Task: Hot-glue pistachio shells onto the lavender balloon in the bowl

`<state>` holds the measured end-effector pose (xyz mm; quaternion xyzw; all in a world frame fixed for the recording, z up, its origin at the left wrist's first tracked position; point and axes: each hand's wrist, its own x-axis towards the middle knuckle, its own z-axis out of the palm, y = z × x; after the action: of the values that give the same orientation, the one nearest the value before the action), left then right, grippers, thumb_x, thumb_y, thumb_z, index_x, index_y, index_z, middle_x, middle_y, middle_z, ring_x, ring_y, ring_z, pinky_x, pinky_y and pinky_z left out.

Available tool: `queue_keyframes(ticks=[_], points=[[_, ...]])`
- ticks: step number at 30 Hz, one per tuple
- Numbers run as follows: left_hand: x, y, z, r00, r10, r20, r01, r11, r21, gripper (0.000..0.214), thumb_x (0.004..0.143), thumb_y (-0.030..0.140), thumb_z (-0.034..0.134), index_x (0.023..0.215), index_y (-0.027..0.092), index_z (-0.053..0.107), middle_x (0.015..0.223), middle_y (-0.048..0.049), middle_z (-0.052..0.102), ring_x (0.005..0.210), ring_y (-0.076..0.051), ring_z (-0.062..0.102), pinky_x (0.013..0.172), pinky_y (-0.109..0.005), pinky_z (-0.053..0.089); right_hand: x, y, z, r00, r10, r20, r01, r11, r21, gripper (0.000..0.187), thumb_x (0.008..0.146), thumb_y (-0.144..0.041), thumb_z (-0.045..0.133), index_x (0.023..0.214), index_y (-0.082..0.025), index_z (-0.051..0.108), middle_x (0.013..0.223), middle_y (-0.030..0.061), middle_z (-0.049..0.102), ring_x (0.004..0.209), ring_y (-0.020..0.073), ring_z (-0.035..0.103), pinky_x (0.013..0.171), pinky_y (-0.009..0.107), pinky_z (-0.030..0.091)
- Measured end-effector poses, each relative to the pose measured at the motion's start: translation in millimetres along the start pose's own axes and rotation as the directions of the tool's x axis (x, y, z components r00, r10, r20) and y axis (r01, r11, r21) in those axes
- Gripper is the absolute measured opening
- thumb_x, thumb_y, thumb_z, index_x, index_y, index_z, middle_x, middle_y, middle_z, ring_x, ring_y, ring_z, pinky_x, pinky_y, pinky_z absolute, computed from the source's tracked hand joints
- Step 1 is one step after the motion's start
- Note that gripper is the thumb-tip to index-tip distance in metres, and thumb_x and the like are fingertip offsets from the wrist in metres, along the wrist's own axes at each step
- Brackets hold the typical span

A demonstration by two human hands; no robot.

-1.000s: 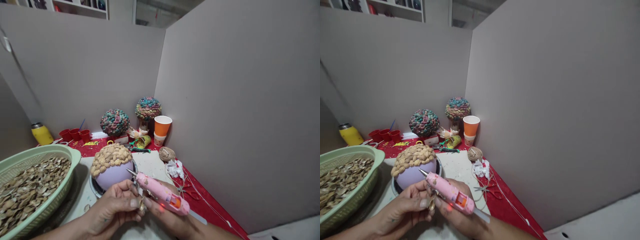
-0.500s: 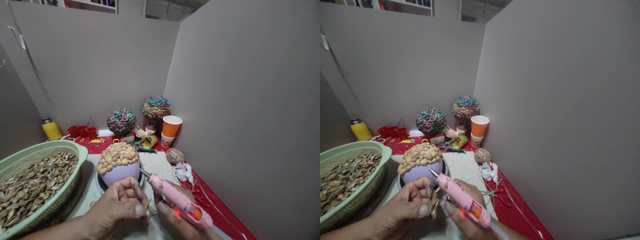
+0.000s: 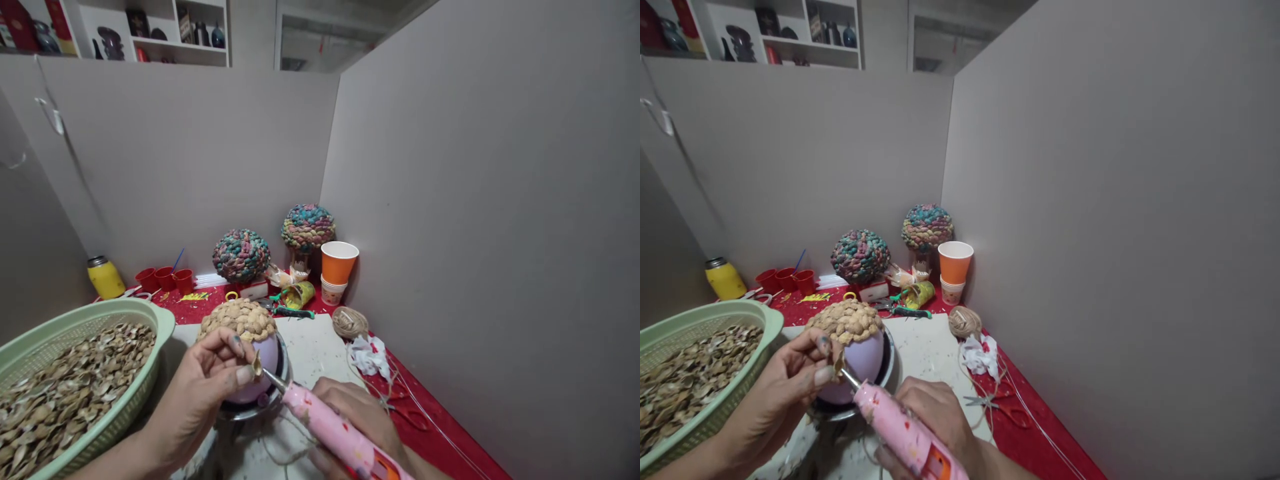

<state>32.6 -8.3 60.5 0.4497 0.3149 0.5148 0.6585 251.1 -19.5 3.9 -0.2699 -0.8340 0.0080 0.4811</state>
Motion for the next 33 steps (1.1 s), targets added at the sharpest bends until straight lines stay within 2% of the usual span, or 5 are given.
queue_keyframes(ticks=[6, 12, 18, 24, 33], points=[[-0.9, -3.7, -4.9, 0.998, 0.059, 0.003, -0.059, 0.995, 0.086, 0.025, 0.069, 0.021, 0.082, 0.081, 0.019, 0.06, 0.079, 0.002, 0.064, 0.072, -0.01, 0.057, 0.066, -0.018, 0.046, 4.8, -4.0, 3.7, 0.991, -0.053, -0.126, 0.054, 0.998, 0.011, 0.021, 0.092, -0.034, 0.053, 0.076, -0.022, 0.047, 0.057, -0.004, 0.052, 0.045, 0.0108, 0.048, 0.045, 0.022, 0.038], [-2.0, -4.7, -6.1, 0.995, 0.094, 0.025, -0.096, 0.985, 0.142, 0.022, 0.074, 0.021, 0.08, 0.081, 0.02, 0.059, 0.082, 0.0022, 0.064, 0.074, -0.01, 0.058, 0.066, -0.017, 0.045, 4.9, -2.7, 3.7, 0.997, -0.044, -0.068, 0.042, 0.999, -0.026, 0.028, 0.097, -0.038, 0.045, 0.075, -0.022, 0.048, 0.056, -0.0024, 0.054, 0.045, 0.0112, 0.049, 0.046, 0.023, 0.038], [-1.3, -4.7, -6.3, 0.994, 0.104, 0.022, -0.106, 0.981, 0.161, 0.023, 0.073, 0.021, 0.08, 0.081, 0.02, 0.058, 0.082, 0.0026, 0.064, 0.072, -0.009, 0.058, 0.064, -0.016, 0.044, 9.4, -4.0, 3.9, 0.991, -0.092, -0.092, 0.083, 0.992, -0.097, 0.032, 0.097, -0.035, 0.044, 0.068, -0.022, 0.043, 0.049, -0.0044, 0.049, 0.039, 0.0096, 0.043, 0.041, 0.024, 0.031], [-1.5, -4.5, -5.0, 0.994, 0.106, 0.027, -0.109, 0.98, 0.166, 0.022, 0.073, 0.02, 0.08, 0.081, 0.02, 0.059, 0.082, 0.0025, 0.063, 0.072, -0.009, 0.057, 0.064, -0.015, 0.044, 10.2, -5.0, 3.1, 0.994, -0.081, -0.069, 0.074, 0.993, -0.093, 0.029, 0.097, -0.034, 0.045, 0.071, -0.023, 0.042, 0.053, -0.0045, 0.05, 0.042, 0.0098, 0.044, 0.043, 0.023, 0.034], [0.0, -5.8, -6.5, 0.995, 0.098, 0.014, -0.099, 0.978, 0.184, 0.022, 0.074, 0.019, 0.08, 0.08, 0.02, 0.058, 0.083, 0.0023, 0.064, 0.074, -0.009, 0.058, 0.067, -0.016, 0.046, 8.2, -3.2, 4.2, 0.992, -0.096, -0.076, 0.08, 0.978, -0.191, 0.032, 0.099, -0.034, 0.04, 0.069, -0.022, 0.042, 0.052, -0.0036, 0.048, 0.042, 0.011, 0.043, 0.043, 0.025, 0.032]])
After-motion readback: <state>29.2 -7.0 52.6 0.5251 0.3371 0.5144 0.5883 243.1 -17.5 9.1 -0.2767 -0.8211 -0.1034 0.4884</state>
